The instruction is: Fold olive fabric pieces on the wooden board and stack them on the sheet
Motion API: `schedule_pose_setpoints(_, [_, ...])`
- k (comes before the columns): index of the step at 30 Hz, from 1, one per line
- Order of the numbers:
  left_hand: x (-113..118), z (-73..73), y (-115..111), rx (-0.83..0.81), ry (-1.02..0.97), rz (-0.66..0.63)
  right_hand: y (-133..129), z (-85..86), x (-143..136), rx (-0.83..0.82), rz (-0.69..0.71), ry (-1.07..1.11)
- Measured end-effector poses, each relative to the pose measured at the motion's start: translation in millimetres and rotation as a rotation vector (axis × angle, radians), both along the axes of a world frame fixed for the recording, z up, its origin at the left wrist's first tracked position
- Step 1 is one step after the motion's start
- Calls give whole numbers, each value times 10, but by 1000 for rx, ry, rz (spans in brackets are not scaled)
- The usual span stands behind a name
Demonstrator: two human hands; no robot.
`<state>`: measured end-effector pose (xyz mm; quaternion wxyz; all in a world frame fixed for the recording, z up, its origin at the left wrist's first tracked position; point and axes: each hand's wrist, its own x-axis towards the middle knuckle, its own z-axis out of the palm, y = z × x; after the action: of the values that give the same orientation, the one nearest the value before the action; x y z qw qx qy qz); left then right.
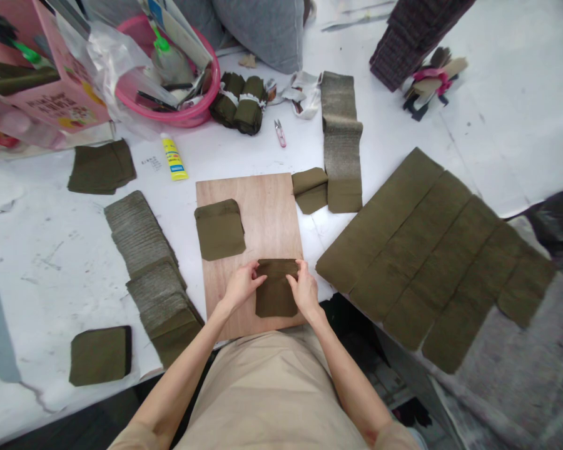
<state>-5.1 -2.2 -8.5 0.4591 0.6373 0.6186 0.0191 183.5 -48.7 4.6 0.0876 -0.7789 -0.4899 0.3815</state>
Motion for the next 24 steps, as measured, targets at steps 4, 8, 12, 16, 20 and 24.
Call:
schedule_pose_setpoints(4, [36, 58, -24, 30, 64, -5, 12, 22, -21, -25, 21, -42])
schedule_pose_setpoints(8, [57, 79, -47, 33, 99, 3, 21, 23, -43, -47, 36, -82])
schedule_pose_setpoints(12, [71, 83, -74, 50, 124, 36, 22, 15, -49, -46, 42, -93])
schedule_pose_setpoints(16, [67, 88, -108, 87, 110, 78, 24, 16, -45, -52, 46, -89])
schedule_pose_setpoints(20, [56, 82, -135, 108, 68, 118, 20, 13, -39, -35, 54, -86])
schedule_pose_setpoints(24, [60, 62, -150, 130, 73, 130, 11, 1, -42, -26, 67, -102])
